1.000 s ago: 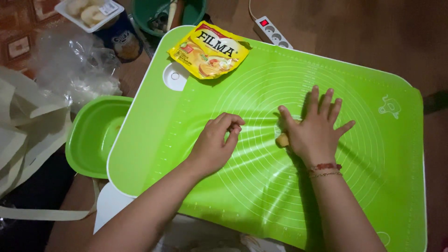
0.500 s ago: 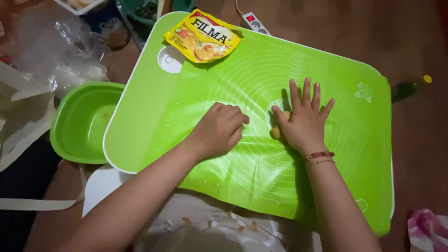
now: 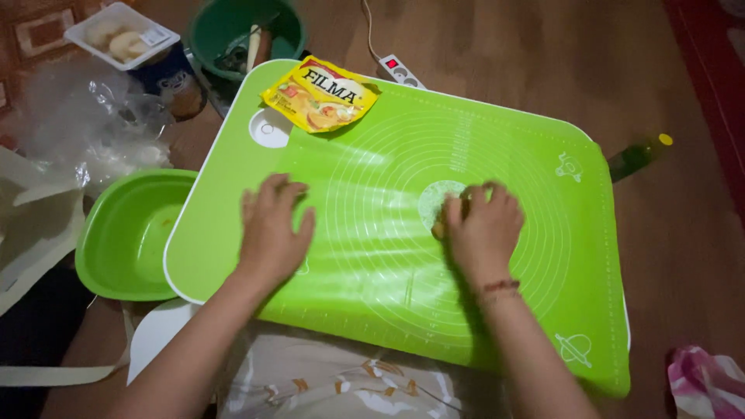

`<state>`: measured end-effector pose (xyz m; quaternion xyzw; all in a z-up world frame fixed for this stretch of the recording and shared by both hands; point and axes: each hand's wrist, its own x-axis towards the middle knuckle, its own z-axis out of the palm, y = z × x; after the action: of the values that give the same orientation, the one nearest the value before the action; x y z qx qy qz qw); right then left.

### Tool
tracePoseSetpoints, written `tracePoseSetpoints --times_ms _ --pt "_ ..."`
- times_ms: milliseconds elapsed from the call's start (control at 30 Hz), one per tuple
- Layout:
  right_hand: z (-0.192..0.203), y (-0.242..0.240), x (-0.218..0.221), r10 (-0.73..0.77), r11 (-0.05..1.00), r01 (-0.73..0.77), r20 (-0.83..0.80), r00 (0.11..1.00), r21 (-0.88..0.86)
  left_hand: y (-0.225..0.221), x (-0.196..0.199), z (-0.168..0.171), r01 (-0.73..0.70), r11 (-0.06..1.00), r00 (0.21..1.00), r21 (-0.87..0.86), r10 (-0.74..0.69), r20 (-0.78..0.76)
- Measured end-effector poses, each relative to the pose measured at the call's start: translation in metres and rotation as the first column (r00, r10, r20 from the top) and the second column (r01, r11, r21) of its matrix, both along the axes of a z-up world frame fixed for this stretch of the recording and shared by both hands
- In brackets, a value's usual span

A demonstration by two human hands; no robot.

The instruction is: Kneading and shaping a small piece of dough on a silicone mat.

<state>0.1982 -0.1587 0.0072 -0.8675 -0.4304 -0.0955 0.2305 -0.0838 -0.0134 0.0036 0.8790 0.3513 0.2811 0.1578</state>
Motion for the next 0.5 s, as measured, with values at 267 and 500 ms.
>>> tracePoseSetpoints --times_ms 267,500 --pt "-0.016 -0.007 -0.018 0.080 0.996 -0.075 0.106 0.991 -0.056 -0.004 -0.007 0.003 -0.163 0.984 0.986 0.068 0.166 -0.033" --pt "-0.012 -0.006 0.012 0.186 0.982 -0.186 0.041 0.982 0.014 -0.006 -0.008 0.007 -0.165 0.983 0.982 0.086 0.172 -0.075"
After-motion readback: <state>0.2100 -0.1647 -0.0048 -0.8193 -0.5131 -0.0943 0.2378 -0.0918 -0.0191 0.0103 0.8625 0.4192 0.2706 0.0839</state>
